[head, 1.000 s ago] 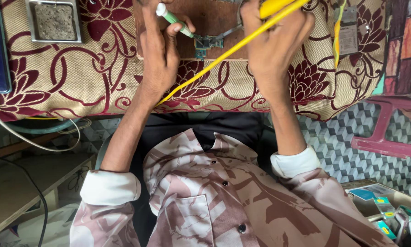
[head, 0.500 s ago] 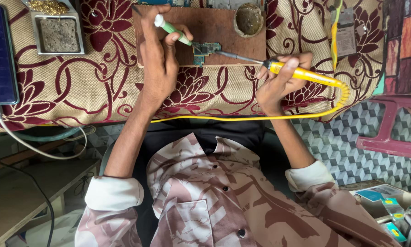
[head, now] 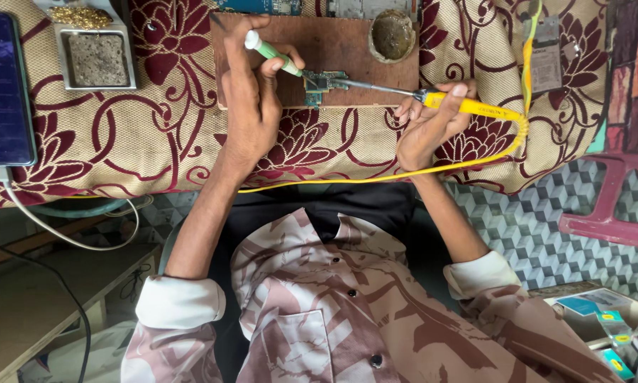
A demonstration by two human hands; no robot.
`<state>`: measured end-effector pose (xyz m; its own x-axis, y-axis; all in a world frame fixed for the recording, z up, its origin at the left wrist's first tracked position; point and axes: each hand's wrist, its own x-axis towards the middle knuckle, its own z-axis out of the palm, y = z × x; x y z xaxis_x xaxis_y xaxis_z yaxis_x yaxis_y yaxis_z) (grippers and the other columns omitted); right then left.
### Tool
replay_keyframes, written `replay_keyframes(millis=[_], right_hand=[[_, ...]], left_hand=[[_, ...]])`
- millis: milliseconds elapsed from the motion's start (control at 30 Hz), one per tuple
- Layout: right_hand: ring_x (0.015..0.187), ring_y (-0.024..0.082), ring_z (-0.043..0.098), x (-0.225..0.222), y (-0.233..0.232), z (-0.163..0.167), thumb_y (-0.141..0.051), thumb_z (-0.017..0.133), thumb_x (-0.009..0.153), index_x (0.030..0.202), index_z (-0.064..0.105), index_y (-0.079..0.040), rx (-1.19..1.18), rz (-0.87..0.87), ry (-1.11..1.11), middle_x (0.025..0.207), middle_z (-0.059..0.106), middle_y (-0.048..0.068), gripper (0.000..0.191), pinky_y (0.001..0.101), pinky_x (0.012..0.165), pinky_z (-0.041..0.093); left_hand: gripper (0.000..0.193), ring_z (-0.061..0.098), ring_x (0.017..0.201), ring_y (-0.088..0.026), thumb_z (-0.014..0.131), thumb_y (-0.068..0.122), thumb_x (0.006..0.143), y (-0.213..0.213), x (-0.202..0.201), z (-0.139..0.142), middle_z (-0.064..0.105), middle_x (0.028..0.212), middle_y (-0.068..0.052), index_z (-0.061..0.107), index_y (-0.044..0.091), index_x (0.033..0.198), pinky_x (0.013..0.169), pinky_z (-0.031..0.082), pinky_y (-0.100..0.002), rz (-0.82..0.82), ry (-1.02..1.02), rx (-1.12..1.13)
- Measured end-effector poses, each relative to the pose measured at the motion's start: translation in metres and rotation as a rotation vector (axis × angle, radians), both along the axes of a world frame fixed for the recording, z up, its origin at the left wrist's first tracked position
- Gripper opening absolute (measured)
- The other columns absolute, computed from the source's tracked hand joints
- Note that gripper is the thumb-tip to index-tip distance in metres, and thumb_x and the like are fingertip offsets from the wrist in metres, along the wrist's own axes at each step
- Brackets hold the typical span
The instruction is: The person solders a small circuit board using a soldering iron and flux. They repeatedly apply flux with a green tube and heat specific points on the board with the iron, occasionally dipping the tip into a small container.
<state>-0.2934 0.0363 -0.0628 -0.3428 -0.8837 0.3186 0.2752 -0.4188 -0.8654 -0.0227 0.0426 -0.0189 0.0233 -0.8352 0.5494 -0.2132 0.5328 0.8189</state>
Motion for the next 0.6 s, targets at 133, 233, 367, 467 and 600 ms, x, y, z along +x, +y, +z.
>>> replay_keyframes(millis=[133,233,367,467,600], right_hand=[[0.053,0.017,0.047,-0.0023,-0.0032,-0.0021,-0.04,0.045,0.116,0.109,0.042,-0.007,-0.007,0.064,0.019,0.074,0.044,0.006,0.034,0.0339,0.054,0.051],[0.053,0.018,0.048,-0.0027,-0.0029,-0.0007,-0.039,0.045,0.116,0.109,0.041,-0.007,0.011,0.081,0.015,0.073,0.044,0.007,0.033,0.0343,0.054,0.052],[0.057,0.019,0.048,0.0,-0.0009,0.0019,-0.038,0.045,0.116,0.109,0.04,-0.006,0.011,0.073,0.037,0.071,0.044,0.007,0.033,0.0341,0.055,0.052],[0.052,0.018,0.048,0.0005,-0.0006,0.0033,-0.037,0.045,0.117,0.107,0.039,-0.007,-0.005,0.083,0.03,0.073,0.043,0.008,0.033,0.0342,0.054,0.052],[0.055,0.017,0.047,0.0002,0.0004,0.0028,-0.037,0.044,0.117,0.107,0.039,-0.006,0.009,0.074,0.026,0.072,0.042,0.007,0.032,0.033,0.053,0.051]], left_hand=[[0.039,0.08,0.094,-0.021,0.038,-0.005,0.117,-0.0007,-0.0001,-0.0012,0.076,0.101,-0.016,0.028,0.012,0.151,0.081,0.063,-0.03,0.01,-0.023,-0.019],[0.04,0.079,0.095,-0.021,0.038,-0.005,0.117,0.0003,-0.0007,-0.0018,0.076,0.101,-0.016,0.029,0.011,0.153,0.084,0.063,-0.031,0.018,-0.018,-0.015],[0.037,0.079,0.099,-0.022,0.04,-0.006,0.117,0.0019,-0.0018,-0.0015,0.075,0.101,-0.016,0.028,0.009,0.149,0.092,0.064,-0.032,0.028,-0.018,-0.01],[0.041,0.079,0.099,-0.022,0.037,-0.007,0.116,0.0006,-0.0017,-0.0005,0.075,0.102,-0.016,0.029,0.009,0.152,0.09,0.064,-0.031,0.012,-0.02,-0.026],[0.042,0.079,0.098,-0.022,0.04,-0.008,0.117,0.0021,-0.0014,0.0015,0.075,0.102,-0.016,0.028,0.009,0.153,0.087,0.063,-0.03,0.012,-0.008,-0.001]])
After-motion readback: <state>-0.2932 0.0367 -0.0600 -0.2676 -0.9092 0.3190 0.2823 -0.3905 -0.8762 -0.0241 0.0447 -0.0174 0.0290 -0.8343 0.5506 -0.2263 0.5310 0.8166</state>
